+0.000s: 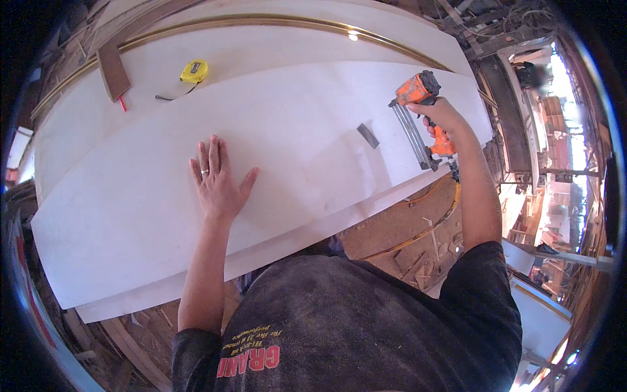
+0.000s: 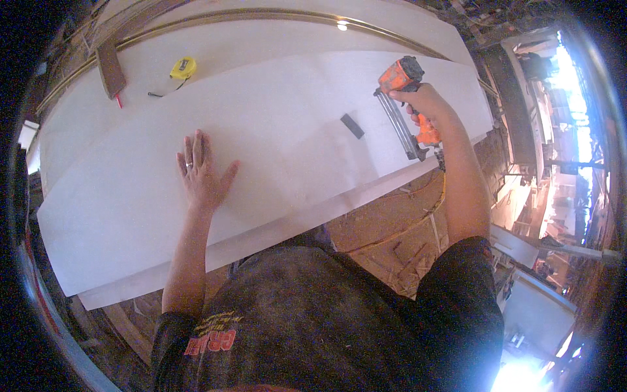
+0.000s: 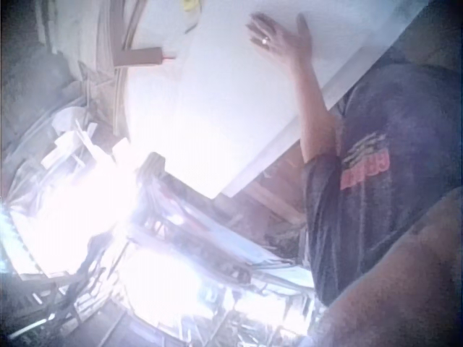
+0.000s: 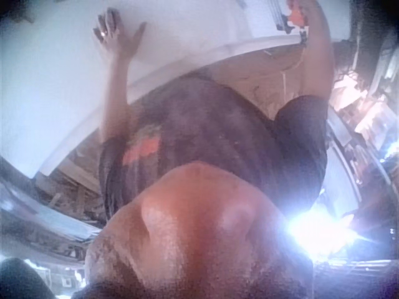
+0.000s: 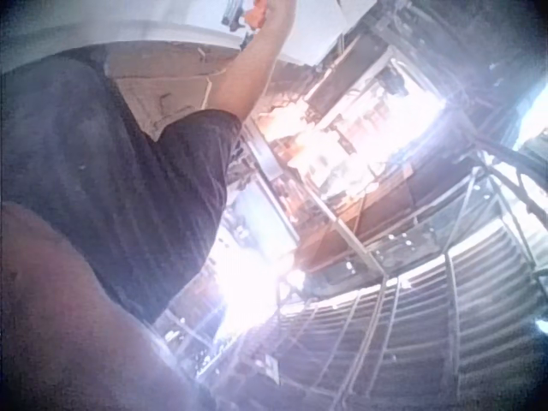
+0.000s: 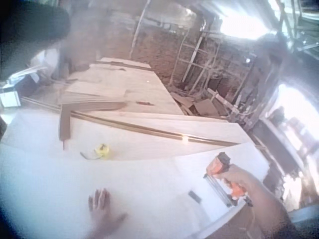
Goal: The person uses a pneumatic nail gun to fasten a large white plywood sheet to a curved wooden frame. They repeatedly position the sheet, drive nails along its edges, and adjust placement while working in a cluttered workshop.
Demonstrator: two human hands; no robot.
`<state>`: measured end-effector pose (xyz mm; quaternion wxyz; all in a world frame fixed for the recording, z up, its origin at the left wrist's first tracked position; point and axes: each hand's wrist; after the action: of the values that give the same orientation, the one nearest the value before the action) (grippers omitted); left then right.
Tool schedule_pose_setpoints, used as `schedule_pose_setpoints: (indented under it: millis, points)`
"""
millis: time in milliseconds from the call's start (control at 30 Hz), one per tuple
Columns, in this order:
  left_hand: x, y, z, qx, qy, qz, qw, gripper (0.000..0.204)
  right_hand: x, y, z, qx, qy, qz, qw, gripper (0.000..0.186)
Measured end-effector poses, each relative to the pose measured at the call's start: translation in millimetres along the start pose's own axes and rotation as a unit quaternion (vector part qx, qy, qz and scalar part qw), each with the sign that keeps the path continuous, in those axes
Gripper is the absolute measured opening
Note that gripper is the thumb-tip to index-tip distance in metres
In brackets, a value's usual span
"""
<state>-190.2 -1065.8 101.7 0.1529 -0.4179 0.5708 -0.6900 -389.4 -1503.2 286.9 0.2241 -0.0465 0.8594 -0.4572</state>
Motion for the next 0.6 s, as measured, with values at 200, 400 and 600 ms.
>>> schedule_pose_setpoints:
  millis: [200,400,600]
  points:
    - [45,1,8,-0.049,-0.042,0.008,0.998,0.092,7,-15,14,-0.012,-0.038,0.026,0.999,0.041]
    - [139,65,34,-0.022,0.068,-0.046,0.996,0.087,-9,-3,80,-0.083,-0.097,0.021,0.992,0.033]
    - [186,85,44,0.009,0.07,-0.036,0.997,0.085,-16,-1,103,-0.138,-0.136,-0.01,0.981,0.037]
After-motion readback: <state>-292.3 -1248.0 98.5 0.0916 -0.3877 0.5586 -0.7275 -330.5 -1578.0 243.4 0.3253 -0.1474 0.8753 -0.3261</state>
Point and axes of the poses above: each hand's wrist, its own z-axis towards the middle knuckle, its own y-axis out of the palm, x = y × z, and after that the axes turned 8 degrees about -z, right-handed
